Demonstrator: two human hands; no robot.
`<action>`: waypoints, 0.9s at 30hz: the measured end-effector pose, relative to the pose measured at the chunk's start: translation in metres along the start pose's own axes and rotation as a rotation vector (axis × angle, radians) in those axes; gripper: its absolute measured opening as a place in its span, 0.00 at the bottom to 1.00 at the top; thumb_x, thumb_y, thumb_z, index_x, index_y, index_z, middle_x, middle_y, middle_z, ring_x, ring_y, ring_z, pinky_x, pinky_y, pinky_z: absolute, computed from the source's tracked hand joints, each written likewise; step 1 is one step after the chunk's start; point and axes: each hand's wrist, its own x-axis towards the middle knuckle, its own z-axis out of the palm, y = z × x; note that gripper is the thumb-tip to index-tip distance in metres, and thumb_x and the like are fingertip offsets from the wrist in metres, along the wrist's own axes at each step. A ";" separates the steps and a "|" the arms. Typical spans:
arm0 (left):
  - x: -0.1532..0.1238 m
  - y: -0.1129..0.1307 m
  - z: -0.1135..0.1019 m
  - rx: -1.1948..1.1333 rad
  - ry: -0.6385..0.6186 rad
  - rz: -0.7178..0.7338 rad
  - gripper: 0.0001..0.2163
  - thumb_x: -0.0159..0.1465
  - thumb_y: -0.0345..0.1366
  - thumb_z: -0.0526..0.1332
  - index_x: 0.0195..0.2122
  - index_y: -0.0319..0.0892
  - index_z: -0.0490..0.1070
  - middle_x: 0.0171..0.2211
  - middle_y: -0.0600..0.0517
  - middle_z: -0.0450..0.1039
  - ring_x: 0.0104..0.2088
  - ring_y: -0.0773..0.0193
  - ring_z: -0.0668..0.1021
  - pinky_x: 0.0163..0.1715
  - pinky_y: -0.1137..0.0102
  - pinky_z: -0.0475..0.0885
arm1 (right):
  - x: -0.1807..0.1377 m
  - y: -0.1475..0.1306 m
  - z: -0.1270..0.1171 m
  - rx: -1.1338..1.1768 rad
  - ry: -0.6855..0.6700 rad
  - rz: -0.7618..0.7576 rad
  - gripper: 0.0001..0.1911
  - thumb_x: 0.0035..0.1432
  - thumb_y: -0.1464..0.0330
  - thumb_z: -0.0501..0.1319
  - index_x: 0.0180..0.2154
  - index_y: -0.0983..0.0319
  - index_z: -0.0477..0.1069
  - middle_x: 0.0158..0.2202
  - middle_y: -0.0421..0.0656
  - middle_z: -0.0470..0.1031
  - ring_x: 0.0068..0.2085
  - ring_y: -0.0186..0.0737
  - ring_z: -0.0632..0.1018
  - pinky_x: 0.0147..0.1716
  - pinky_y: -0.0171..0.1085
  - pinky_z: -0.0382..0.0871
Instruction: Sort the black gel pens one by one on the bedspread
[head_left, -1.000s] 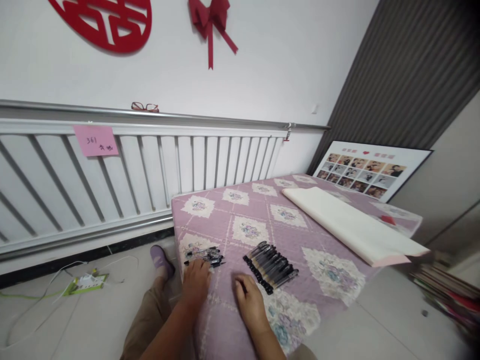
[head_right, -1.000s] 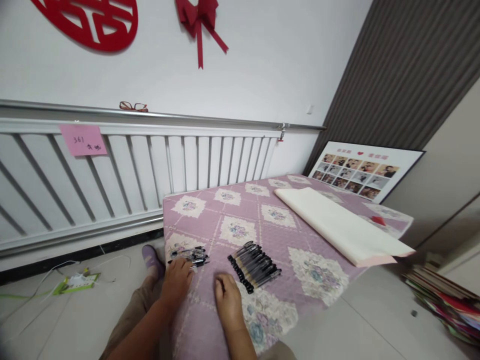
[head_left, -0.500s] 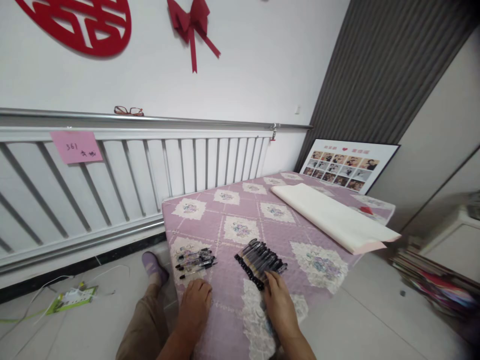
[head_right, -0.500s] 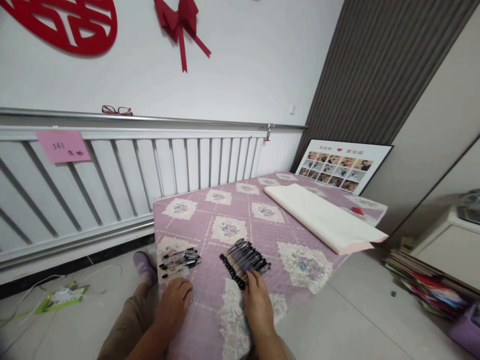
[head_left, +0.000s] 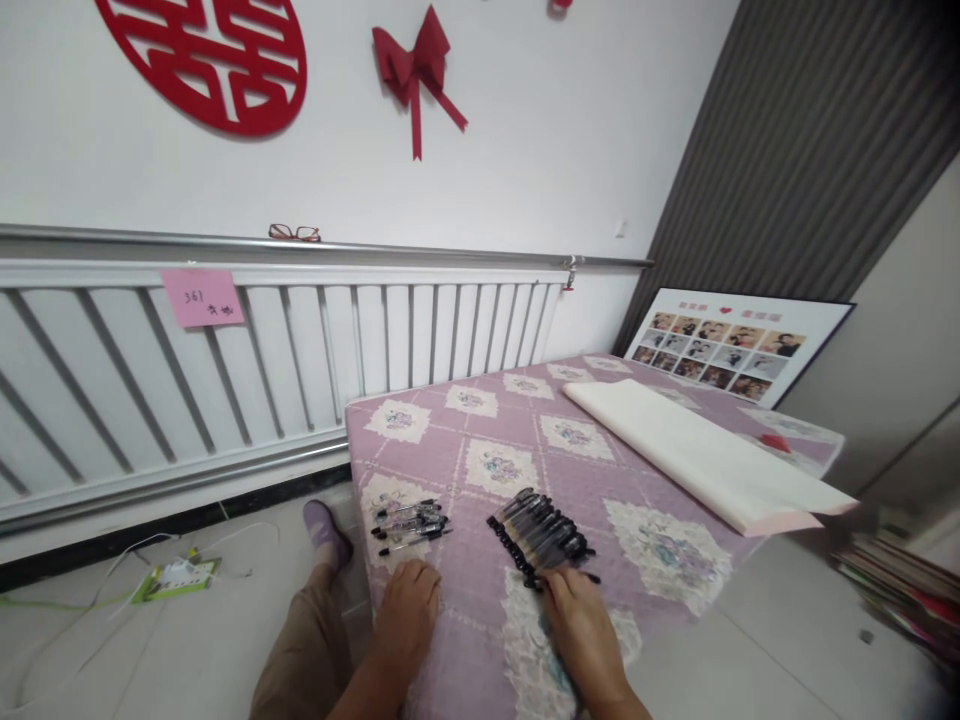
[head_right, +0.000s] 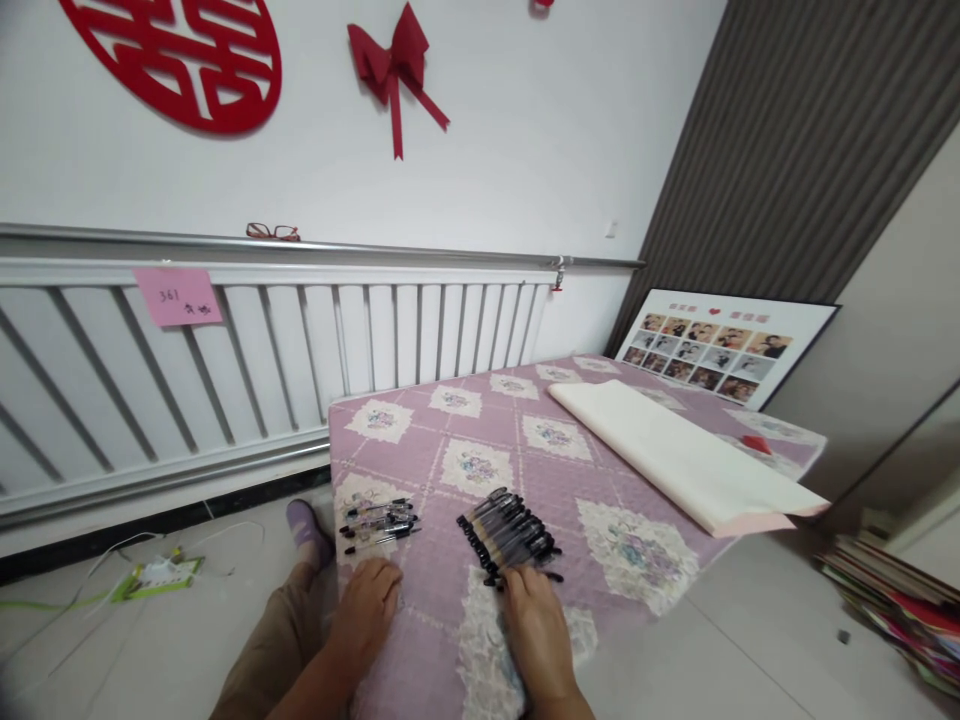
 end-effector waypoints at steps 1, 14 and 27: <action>0.000 0.000 0.001 -0.008 0.006 -0.009 0.11 0.64 0.28 0.51 0.38 0.45 0.72 0.40 0.51 0.72 0.44 0.60 0.71 0.50 0.63 0.64 | -0.001 -0.009 0.001 -0.009 0.005 -0.035 0.08 0.57 0.70 0.56 0.37 0.58 0.73 0.34 0.45 0.74 0.36 0.44 0.73 0.38 0.40 0.65; 0.012 -0.012 -0.013 -0.478 0.107 -0.206 0.13 0.64 0.35 0.47 0.41 0.42 0.70 0.41 0.48 0.74 0.43 0.61 0.74 0.47 0.65 0.68 | -0.005 -0.120 0.035 0.322 0.081 -0.099 0.17 0.57 0.72 0.55 0.48 0.55 0.69 0.45 0.45 0.74 0.46 0.45 0.74 0.46 0.45 0.67; -0.006 0.038 -0.012 0.015 -0.166 0.018 0.07 0.62 0.37 0.59 0.41 0.49 0.72 0.43 0.52 0.70 0.47 0.56 0.68 0.49 0.61 0.58 | -0.019 -0.067 0.031 0.156 0.002 0.119 0.15 0.54 0.72 0.57 0.43 0.54 0.73 0.43 0.45 0.76 0.44 0.50 0.74 0.42 0.45 0.65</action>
